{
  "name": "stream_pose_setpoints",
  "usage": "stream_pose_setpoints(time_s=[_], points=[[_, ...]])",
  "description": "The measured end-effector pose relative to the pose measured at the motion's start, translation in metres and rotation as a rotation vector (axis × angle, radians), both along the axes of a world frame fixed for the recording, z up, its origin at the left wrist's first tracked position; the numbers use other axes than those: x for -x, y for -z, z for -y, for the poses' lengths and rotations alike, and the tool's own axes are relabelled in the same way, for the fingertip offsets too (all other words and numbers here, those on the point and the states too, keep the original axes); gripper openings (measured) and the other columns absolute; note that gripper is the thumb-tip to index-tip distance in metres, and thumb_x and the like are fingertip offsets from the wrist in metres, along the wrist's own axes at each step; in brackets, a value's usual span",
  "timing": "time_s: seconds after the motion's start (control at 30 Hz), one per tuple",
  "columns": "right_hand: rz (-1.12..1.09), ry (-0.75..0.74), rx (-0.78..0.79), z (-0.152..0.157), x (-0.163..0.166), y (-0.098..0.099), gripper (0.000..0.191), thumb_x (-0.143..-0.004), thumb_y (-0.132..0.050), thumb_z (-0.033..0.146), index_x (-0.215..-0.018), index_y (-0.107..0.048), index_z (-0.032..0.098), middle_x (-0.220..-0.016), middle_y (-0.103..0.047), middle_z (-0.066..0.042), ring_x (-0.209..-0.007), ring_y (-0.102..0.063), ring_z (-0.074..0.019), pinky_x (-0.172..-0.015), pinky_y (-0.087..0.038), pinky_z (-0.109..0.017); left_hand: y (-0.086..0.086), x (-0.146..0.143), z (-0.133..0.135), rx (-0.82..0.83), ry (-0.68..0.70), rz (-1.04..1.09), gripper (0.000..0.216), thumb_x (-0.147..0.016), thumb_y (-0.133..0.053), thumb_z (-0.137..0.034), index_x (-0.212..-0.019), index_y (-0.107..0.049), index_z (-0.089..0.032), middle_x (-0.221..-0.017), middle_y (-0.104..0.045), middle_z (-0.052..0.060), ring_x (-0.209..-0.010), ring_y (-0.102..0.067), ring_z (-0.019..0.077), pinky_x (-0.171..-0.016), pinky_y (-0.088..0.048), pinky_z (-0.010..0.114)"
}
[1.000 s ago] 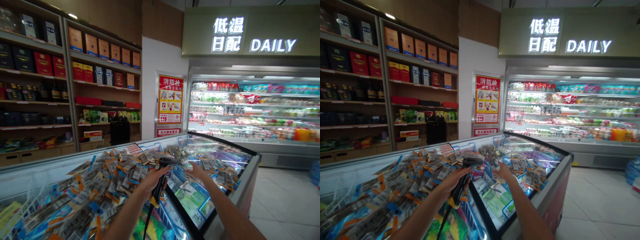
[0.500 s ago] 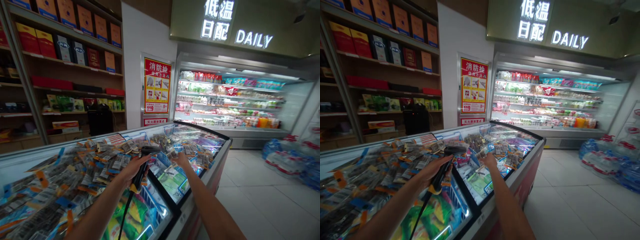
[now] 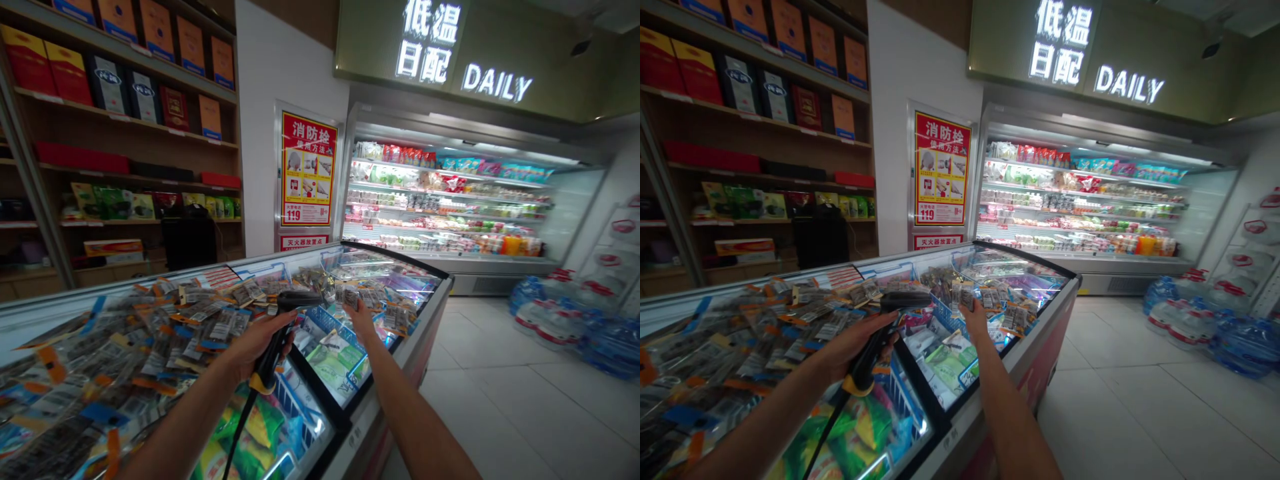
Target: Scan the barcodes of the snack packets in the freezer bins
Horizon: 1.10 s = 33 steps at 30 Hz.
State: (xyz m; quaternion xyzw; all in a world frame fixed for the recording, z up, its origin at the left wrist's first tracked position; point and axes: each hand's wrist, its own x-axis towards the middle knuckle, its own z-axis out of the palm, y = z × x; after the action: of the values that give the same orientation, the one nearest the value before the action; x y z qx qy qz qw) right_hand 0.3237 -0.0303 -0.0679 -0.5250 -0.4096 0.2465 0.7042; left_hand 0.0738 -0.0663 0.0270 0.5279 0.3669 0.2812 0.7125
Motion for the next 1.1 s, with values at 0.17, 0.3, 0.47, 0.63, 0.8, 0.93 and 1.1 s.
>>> stream_pose_setpoints(time_s=[0.17,0.3,0.47,0.63,0.8,0.93,1.1], points=[[0.037,0.012,0.023,0.002,0.002,0.0,0.035,-0.059,-0.06,0.027,-0.091,-0.057,0.014,-0.086,-0.064,-0.006,-0.079,-0.056,-0.0204,-0.074,-0.041,-0.033,-0.005,0.0,0.003,0.005,0.009,0.018,0.037,-0.059,-0.061,-0.047,-0.076,-0.054,-0.015,-0.056,-0.053,-0.002,-0.044,-0.048,0.008,-0.041,-0.037,0.02],[0.061,0.026,0.043,0.004,0.002,0.001,0.034,-0.059,-0.059,0.027,-0.09,-0.057,0.013,-0.085,-0.064,-0.007,-0.08,-0.056,-0.021,-0.074,-0.041,-0.033,-0.008,0.0,0.005,0.005,-0.003,0.018,0.036,-0.06,-0.061,-0.046,-0.075,-0.054,-0.014,-0.057,-0.053,-0.001,-0.043,-0.047,0.0077,-0.04,-0.036,0.019],[0.098,0.037,0.059,0.005,0.002,-0.001,0.032,-0.059,-0.058,0.027,-0.089,-0.057,0.014,-0.085,-0.064,-0.007,-0.079,-0.056,-0.021,-0.072,-0.041,-0.032,-0.009,0.002,0.004,0.047,-0.008,0.047,0.034,-0.062,-0.06,-0.045,-0.072,-0.054,-0.014,-0.057,-0.054,0.0,-0.043,-0.047,0.007,-0.039,-0.037,0.018],[0.143,0.055,0.076,0.006,0.001,-0.001,0.032,-0.059,-0.058,0.027,-0.088,-0.056,0.013,-0.083,-0.064,-0.007,-0.078,-0.056,-0.0207,-0.072,-0.041,-0.031,-0.01,0.003,0.004,0.102,0.039,0.075,0.031,-0.062,-0.061,-0.043,-0.073,-0.055,-0.015,-0.058,-0.056,0.0,-0.044,-0.049,0.0077,-0.04,-0.038,0.019],[0.204,0.065,0.087,0.004,0.0,0.001,0.035,-0.06,-0.055,0.028,-0.092,-0.056,0.013,-0.085,-0.064,-0.006,-0.077,-0.056,-0.0197,-0.07,-0.041,-0.03,-0.013,0.003,0.006,0.124,0.052,0.083,0.029,-0.062,-0.062,-0.04,-0.072,-0.056,-0.014,-0.058,-0.057,0.001,-0.043,-0.049,0.0075,-0.04,-0.038,0.018],[0.268,0.101,0.112,0.005,-0.001,0.001,0.033,-0.06,-0.055,0.028,-0.091,-0.057,0.014,-0.082,-0.064,-0.005,-0.076,-0.057,-0.0197,-0.069,-0.041,-0.03,-0.012,0.004,0.005,0.113,0.069,0.089,0.03,-0.061,-0.062,-0.042,-0.072,-0.056,-0.015,-0.058,-0.057,0.0,-0.044,-0.049,0.0074,-0.041,-0.038,0.018],[0.339,0.178,0.152,0.005,-0.005,0.002,0.033,-0.057,-0.057,0.028,-0.088,-0.059,0.015,-0.078,-0.064,-0.006,-0.075,-0.057,-0.024,-0.068,-0.04,-0.034,-0.006,0.005,-0.001,0.069,0.011,0.045,0.035,-0.058,-0.062,-0.046,-0.07,-0.054,-0.014,-0.054,-0.054,-0.001,-0.042,-0.047,0.0071,-0.04,-0.035,0.018]])
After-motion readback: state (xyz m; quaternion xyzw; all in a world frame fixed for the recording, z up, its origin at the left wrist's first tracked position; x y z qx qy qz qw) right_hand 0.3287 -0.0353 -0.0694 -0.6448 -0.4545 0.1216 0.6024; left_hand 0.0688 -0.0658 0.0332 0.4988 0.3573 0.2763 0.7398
